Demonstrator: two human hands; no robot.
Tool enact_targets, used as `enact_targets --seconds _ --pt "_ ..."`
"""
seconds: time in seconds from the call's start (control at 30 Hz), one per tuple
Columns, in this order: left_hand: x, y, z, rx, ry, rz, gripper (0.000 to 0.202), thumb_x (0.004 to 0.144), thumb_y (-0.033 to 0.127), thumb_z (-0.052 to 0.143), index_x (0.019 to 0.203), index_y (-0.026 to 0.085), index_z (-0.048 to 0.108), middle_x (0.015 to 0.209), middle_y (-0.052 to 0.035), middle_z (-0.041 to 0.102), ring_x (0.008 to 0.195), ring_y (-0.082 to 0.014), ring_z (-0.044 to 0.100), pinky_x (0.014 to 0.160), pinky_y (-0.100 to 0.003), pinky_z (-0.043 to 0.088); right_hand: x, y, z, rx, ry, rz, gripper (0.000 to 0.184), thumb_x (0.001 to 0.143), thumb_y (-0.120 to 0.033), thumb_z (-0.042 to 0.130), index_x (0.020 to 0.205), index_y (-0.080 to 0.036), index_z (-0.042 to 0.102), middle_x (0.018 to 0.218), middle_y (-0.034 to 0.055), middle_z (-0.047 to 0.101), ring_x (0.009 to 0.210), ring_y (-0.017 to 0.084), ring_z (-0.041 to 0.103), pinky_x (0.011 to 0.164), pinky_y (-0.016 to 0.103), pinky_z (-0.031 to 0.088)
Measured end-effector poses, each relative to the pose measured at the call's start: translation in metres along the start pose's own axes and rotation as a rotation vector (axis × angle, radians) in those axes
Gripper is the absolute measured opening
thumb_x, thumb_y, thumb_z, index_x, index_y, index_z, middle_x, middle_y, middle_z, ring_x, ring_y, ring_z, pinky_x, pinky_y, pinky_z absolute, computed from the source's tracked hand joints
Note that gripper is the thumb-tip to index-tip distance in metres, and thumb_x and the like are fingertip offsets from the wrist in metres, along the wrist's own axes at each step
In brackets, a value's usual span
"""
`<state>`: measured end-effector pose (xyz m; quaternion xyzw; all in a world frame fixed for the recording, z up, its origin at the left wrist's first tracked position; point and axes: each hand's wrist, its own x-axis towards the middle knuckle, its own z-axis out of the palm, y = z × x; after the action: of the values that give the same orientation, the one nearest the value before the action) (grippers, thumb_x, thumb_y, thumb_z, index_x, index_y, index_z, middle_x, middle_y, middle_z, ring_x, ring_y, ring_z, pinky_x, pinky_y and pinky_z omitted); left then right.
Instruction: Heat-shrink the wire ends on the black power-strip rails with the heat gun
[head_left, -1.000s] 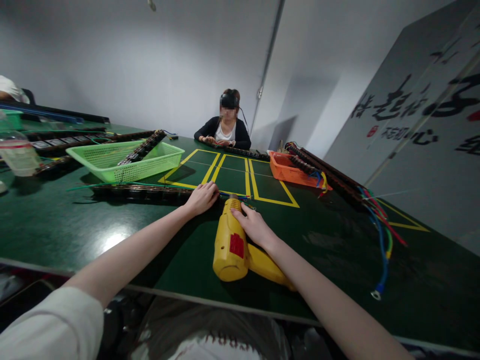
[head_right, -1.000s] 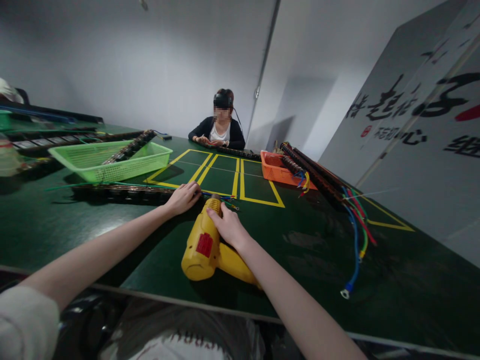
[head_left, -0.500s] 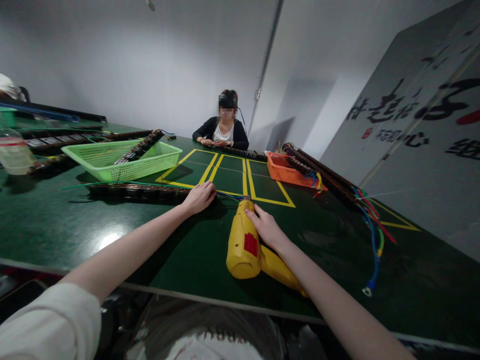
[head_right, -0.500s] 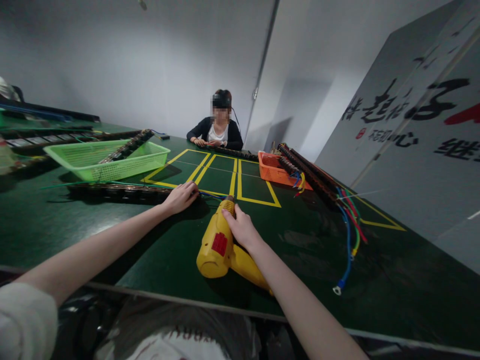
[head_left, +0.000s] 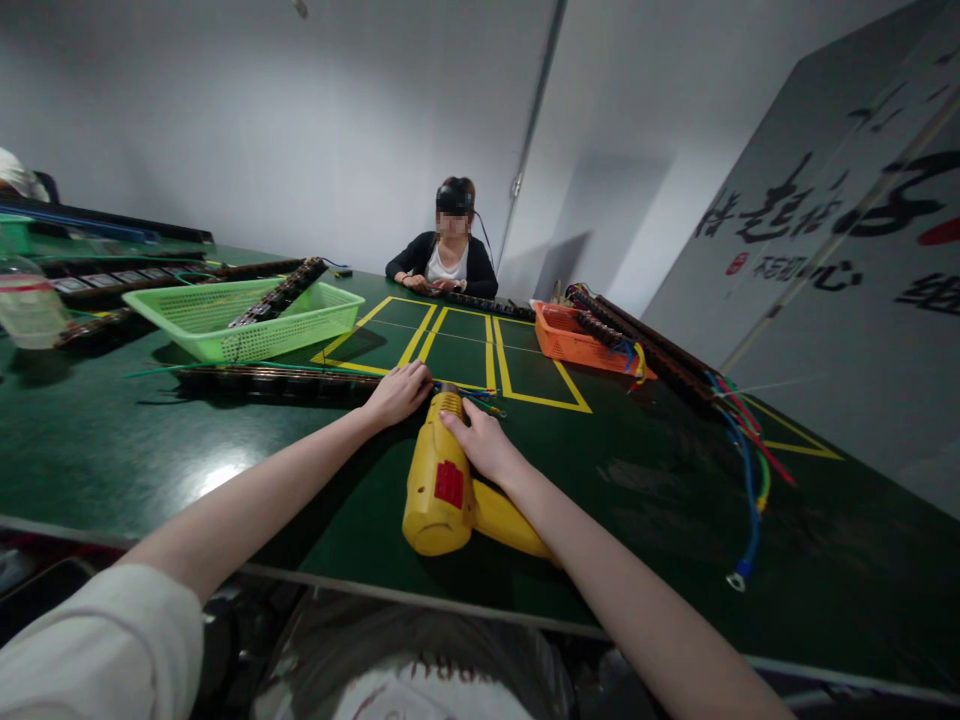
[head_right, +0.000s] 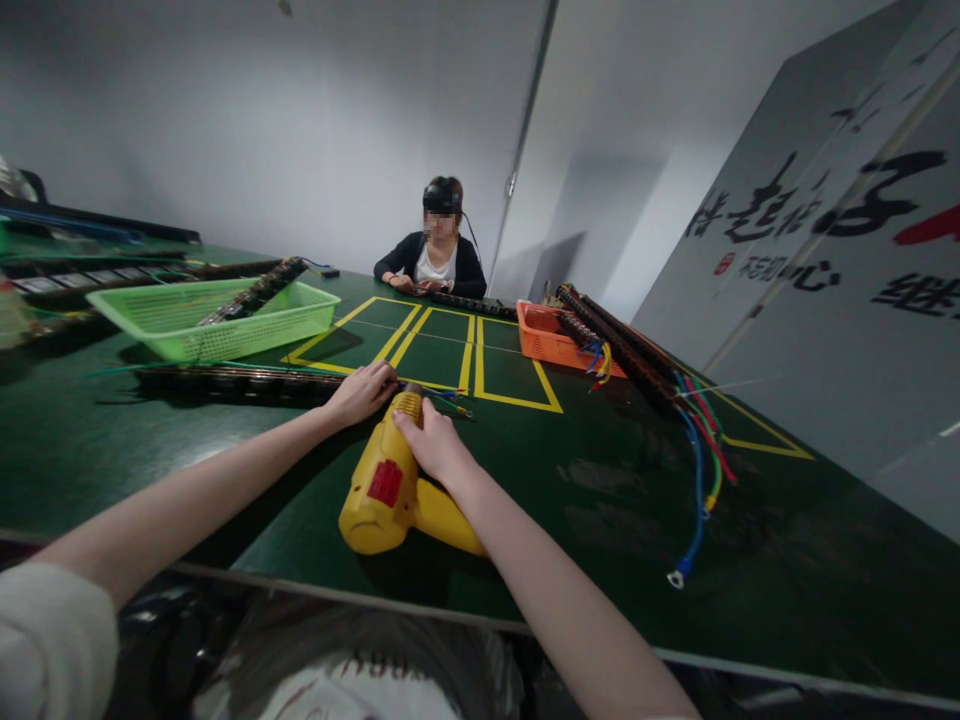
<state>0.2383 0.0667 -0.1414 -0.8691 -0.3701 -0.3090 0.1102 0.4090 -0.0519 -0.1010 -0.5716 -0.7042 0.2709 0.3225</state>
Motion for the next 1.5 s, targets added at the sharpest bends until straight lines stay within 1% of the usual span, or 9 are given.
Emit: enact_targets --seconds 0.13,0.33,0.53,0.67,0.93,1.07,1.17,1.33,1.5 --pt "0.0 0.0 -0.001 -0.021 -0.009 0.009 0.017 0.093 0.026 0.035 0.093 0.016 0.049 0.095 -0.0082 0.054 0.089 -0.0202 0.053 0.075 -0.032 0.04 0.002 -0.006 0.006 0.0 -0.021 -0.02 0.041 0.089 -0.049 0.048 0.113 -0.016 0.053 0.102 0.0051 0.059 0.088 0.015 0.058 0.081 0.039 0.048" --pt "-0.001 0.002 -0.004 -0.035 -0.025 -0.019 0.015 0.093 0.025 0.035 0.093 0.017 0.048 0.095 -0.0081 0.054 0.088 -0.0203 0.054 0.076 -0.032 0.04 0.001 -0.003 0.005 0.018 -0.033 -0.028 0.044 0.088 -0.051 0.047 0.115 -0.017 0.052 0.1 0.005 0.06 0.085 0.015 0.059 0.08 0.038 0.049" --pt "-0.001 0.002 -0.004 -0.021 -0.019 -0.014 0.015 0.093 0.025 0.036 0.092 0.017 0.048 0.095 -0.0076 0.054 0.088 -0.0199 0.053 0.076 -0.032 0.04 0.0 -0.002 0.003 0.039 -0.035 -0.029 0.04 0.088 -0.047 0.049 0.115 -0.017 0.052 0.105 0.0057 0.059 0.089 0.016 0.058 0.081 0.038 0.048" --pt "-0.001 0.002 -0.004 -0.007 -0.012 -0.015 0.015 0.093 0.026 0.037 0.093 0.016 0.048 0.096 -0.0074 0.054 0.09 -0.02 0.053 0.077 -0.032 0.04 -0.007 0.003 -0.007 0.046 -0.043 0.009 0.041 0.089 -0.047 0.049 0.116 -0.016 0.052 0.101 0.0049 0.06 0.087 0.015 0.059 0.081 0.038 0.049" --pt "-0.002 0.002 -0.004 -0.006 -0.015 -0.007 0.016 0.093 0.027 0.036 0.094 0.017 0.048 0.097 -0.0076 0.055 0.089 -0.0206 0.054 0.075 -0.033 0.039 -0.026 0.027 -0.039 0.047 0.005 0.169 0.045 0.089 -0.05 0.047 0.121 -0.018 0.049 0.112 0.0074 0.057 0.096 0.018 0.058 0.086 0.041 0.047" --pt "-0.002 0.0 -0.003 -0.023 -0.009 0.004 0.016 0.093 0.027 0.037 0.095 0.017 0.049 0.097 -0.0076 0.055 0.091 -0.021 0.053 0.076 -0.033 0.039 -0.03 0.034 -0.047 0.033 0.057 0.206 0.048 0.088 -0.05 0.047 0.124 -0.018 0.047 0.118 0.0087 0.054 0.102 0.02 0.056 0.09 0.044 0.045" --pt "-0.002 0.0 -0.001 -0.028 -0.006 0.002 0.016 0.093 0.027 0.037 0.095 0.018 0.049 0.097 -0.0079 0.055 0.091 -0.0213 0.053 0.076 -0.034 0.039 -0.031 0.033 -0.047 0.014 0.075 0.193 0.047 0.088 -0.049 0.049 0.123 -0.018 0.047 0.122 0.0091 0.052 0.107 0.021 0.053 0.093 0.046 0.042" --pt "-0.001 0.0 0.0 -0.002 0.002 0.0 0.016 0.093 0.028 0.037 0.094 0.018 0.049 0.097 -0.0078 0.055 0.09 -0.0209 0.053 0.075 -0.033 0.039 -0.033 0.022 -0.045 0.023 0.03 0.155 0.047 0.089 -0.05 0.045 0.123 -0.018 0.048 0.111 0.0074 0.057 0.096 0.018 0.058 0.087 0.042 0.046" --pt "-0.001 -0.001 0.0 -0.011 0.007 0.003 0.017 0.093 0.029 0.037 0.094 0.017 0.05 0.096 -0.0077 0.055 0.09 -0.0207 0.054 0.076 -0.033 0.04 -0.026 0.011 -0.032 0.008 0.022 0.095 0.044 0.088 -0.048 0.048 0.121 -0.018 0.049 0.118 0.0084 0.054 0.103 0.02 0.055 0.09 0.044 0.044"
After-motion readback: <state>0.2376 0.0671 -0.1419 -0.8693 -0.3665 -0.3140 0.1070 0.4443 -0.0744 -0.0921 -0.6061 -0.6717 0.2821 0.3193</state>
